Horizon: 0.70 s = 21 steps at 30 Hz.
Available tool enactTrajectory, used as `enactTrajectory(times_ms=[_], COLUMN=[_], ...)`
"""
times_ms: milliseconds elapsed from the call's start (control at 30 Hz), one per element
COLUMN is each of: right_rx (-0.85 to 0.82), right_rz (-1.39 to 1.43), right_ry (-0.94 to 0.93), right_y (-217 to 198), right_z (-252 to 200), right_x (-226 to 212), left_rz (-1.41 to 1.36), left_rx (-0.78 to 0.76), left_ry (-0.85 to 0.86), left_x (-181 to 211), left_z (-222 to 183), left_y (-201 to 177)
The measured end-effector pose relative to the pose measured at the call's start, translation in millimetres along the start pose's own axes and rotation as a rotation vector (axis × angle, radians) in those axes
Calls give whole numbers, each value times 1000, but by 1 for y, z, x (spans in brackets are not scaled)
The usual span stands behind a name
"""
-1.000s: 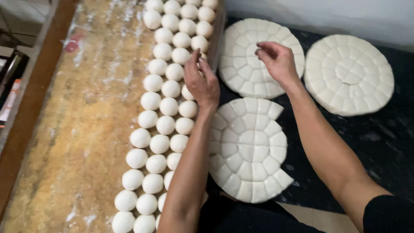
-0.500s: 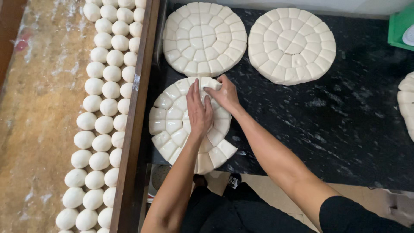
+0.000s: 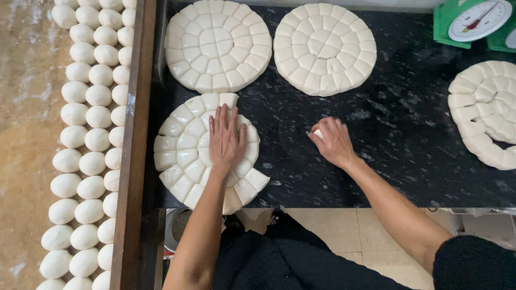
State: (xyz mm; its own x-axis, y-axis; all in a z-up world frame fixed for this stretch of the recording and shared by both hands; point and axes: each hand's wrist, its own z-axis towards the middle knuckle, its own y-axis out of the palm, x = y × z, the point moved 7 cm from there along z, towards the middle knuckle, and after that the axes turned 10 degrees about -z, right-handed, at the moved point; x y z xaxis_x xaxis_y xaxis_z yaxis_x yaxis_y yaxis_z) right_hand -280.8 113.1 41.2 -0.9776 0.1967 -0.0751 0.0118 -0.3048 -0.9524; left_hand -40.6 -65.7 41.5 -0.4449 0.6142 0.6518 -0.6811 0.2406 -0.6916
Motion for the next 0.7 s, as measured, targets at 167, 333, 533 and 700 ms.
enactTrajectory(times_ms=[167,333,533,700], right_rx=[304,190,136,199], right_rz=[-13,206,-33,77], right_ry=[231,54,154,344], right_y=[11,13,-7,18], right_z=[67,-6,-22,63], right_x=[0,-70,4,3], left_rz=[12,4,-9,9], left_rx=[-10,9,15,22], left_ry=[-16,32,22,23], left_x=[-2,-2,3,4], left_z=[0,-4,-1,-3], left_y=[3,1,1,-1])
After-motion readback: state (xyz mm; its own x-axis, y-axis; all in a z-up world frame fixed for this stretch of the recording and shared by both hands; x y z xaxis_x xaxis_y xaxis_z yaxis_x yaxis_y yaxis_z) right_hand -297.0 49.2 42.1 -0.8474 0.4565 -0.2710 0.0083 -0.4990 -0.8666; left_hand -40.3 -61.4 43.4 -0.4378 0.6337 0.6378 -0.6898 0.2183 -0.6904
